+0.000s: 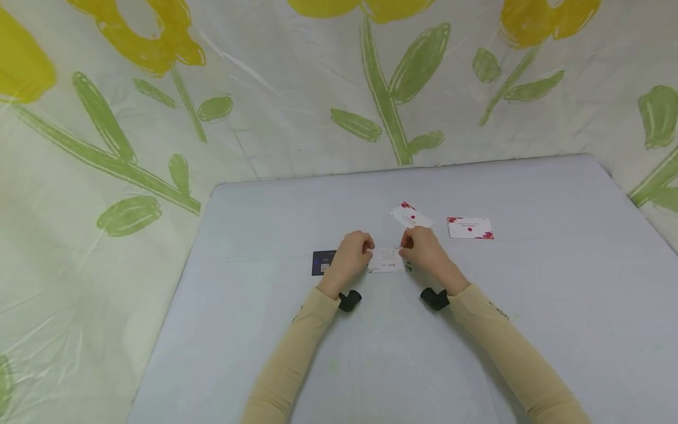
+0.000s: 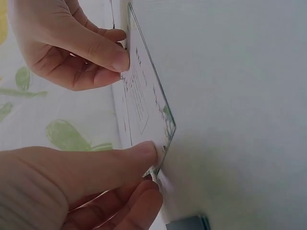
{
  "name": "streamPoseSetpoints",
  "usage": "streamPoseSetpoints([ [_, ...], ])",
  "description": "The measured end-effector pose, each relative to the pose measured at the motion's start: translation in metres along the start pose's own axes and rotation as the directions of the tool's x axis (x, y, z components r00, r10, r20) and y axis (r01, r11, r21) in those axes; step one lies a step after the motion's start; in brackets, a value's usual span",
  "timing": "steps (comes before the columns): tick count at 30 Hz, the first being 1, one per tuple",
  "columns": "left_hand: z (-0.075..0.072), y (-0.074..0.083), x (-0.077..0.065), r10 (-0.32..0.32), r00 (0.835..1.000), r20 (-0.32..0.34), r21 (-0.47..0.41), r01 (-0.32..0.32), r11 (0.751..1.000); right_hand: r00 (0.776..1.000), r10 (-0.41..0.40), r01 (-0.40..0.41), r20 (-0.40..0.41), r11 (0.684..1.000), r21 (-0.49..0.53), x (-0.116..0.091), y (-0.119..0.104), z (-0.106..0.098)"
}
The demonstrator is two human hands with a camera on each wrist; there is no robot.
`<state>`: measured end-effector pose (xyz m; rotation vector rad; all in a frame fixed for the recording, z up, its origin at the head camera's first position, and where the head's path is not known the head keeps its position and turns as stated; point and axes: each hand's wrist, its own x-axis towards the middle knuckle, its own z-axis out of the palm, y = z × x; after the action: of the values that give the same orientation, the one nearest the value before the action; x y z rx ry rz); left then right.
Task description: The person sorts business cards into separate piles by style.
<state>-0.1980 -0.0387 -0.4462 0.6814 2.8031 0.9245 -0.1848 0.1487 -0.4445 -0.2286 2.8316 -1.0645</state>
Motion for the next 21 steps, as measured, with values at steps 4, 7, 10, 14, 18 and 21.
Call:
streamPoseSetpoints([
  [4, -0.001, 0.001, 0.0, 0.002, 1.0, 0.01, 0.015, -0.002, 1.0, 1.0, -0.001, 0.001, 0.003, 1.0, -0.01, -0.001, -0.001, 0.0],
  [7, -0.001, 0.002, 0.001, -0.01, 0.999, 0.034, 0.033, 0.009, 0.999, 1.0, -0.006, 0.006, 0.008, 1.0, -0.015, -0.002, -0.001, 0.0],
  [10, -0.003, 0.004, 0.002, -0.015, 0.997, 0.078, 0.052, 0.011, 0.999, 1.0, -0.014, 0.014, 0.008, 1.0, -0.002, -0.003, -0.001, -0.002],
  [14, -0.003, -0.002, 0.01, 0.047, 0.994, 0.103, 0.073, -0.055, 0.996, 1.0, -0.018, 0.017, 0.008, 0.999, 0.04, -0.005, 0.004, -0.006],
  [18, -0.008, 0.0, 0.024, 0.089, 0.992, 0.092, 0.046, -0.093, 0.995, 0.999, 0.007, -0.003, -0.053, 0.998, 0.068, -0.002, 0.01, -0.022],
  [21, -0.012, 0.012, 0.039, 0.102, 0.99, 0.098, 0.02, -0.105, 0.994, 0.992, 0.037, -0.03, -0.117, 0.997, 0.067, 0.001, 0.014, -0.036],
])
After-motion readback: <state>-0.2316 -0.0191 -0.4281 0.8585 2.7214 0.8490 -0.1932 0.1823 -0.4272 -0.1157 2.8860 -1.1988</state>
